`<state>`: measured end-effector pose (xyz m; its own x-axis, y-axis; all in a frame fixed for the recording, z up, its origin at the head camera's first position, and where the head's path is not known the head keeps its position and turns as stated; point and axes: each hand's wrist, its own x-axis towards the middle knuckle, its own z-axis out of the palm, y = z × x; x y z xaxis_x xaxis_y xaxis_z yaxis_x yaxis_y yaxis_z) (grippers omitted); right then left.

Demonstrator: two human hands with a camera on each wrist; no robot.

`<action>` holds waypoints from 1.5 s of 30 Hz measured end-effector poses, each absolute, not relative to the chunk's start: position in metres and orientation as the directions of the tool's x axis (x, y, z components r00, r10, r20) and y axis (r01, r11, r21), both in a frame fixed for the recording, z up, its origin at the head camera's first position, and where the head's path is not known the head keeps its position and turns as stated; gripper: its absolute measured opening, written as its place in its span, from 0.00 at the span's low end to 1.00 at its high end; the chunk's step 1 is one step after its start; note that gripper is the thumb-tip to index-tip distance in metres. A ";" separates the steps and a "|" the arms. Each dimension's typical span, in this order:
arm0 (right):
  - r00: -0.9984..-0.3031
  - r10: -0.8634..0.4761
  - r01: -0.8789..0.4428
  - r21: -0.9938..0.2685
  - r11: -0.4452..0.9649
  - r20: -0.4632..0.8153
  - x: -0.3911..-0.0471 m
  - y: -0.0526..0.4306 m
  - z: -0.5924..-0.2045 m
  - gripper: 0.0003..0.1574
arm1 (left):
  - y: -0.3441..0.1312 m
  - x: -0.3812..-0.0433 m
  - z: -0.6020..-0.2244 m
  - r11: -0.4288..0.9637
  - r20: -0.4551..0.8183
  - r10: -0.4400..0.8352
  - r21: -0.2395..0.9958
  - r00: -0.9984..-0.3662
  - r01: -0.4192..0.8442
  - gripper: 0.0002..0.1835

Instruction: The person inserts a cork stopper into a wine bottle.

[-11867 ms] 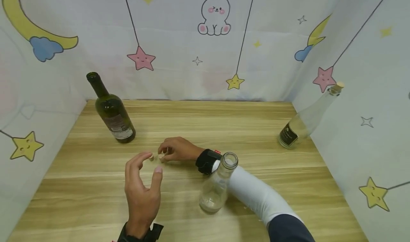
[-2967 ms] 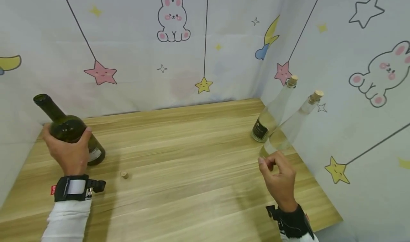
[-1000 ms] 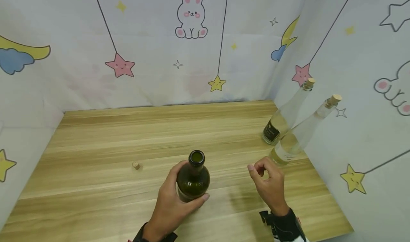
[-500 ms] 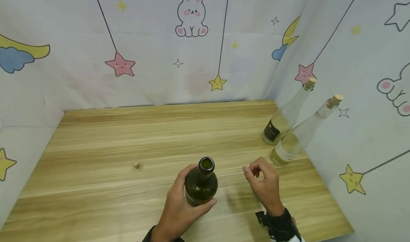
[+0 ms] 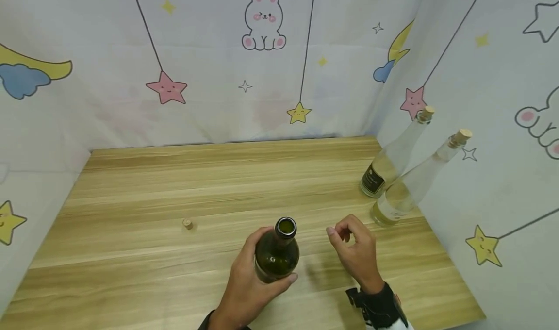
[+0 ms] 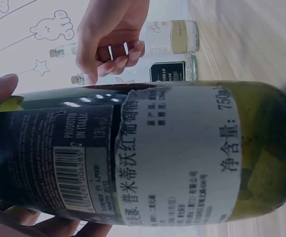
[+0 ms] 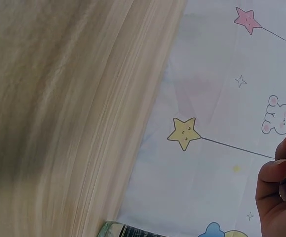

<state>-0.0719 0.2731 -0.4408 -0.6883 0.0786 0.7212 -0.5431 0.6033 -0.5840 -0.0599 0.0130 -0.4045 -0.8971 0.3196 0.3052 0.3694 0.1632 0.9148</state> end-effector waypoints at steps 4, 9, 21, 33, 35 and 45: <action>-0.703 0.063 -0.542 -0.591 0.598 0.709 -0.076 0.269 -0.438 0.13 | 0.014 -0.058 -0.405 0.165 0.308 0.301 0.915 -0.903 0.367 0.52; -0.729 0.033 -0.537 -0.601 0.592 0.684 -0.088 0.258 -0.431 0.13 | 0.014 -0.056 -0.406 0.178 0.291 0.295 0.919 -0.910 0.352 0.52; -0.815 -0.342 -0.579 -0.621 0.529 0.468 -0.151 0.198 -0.405 0.06 | 0.012 -0.055 -0.412 0.191 0.284 0.288 0.919 -0.914 0.346 0.52; -0.676 -0.727 -0.647 -0.573 0.503 0.124 -0.224 0.121 -0.431 0.13 | 0.001 -0.054 -0.411 0.064 0.594 0.237 0.780 -0.769 0.623 0.49; -0.665 -0.742 -0.653 -0.548 0.522 0.086 -0.233 0.110 -0.437 0.16 | -0.003 -0.055 -0.409 0.045 0.635 0.208 0.753 -0.744 0.656 0.42; -0.567 -0.824 -0.681 -0.568 0.463 0.007 -0.267 0.064 -0.465 0.29 | -0.016 -0.055 -0.407 0.068 0.667 0.112 0.735 -0.737 0.675 0.30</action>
<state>-0.2673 0.0637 -0.4646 -0.5666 -0.8240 0.0070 -0.6807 0.4632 -0.5676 -0.0553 -0.0162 -0.4070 -0.7369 0.1121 0.6667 0.6750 0.0680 0.7347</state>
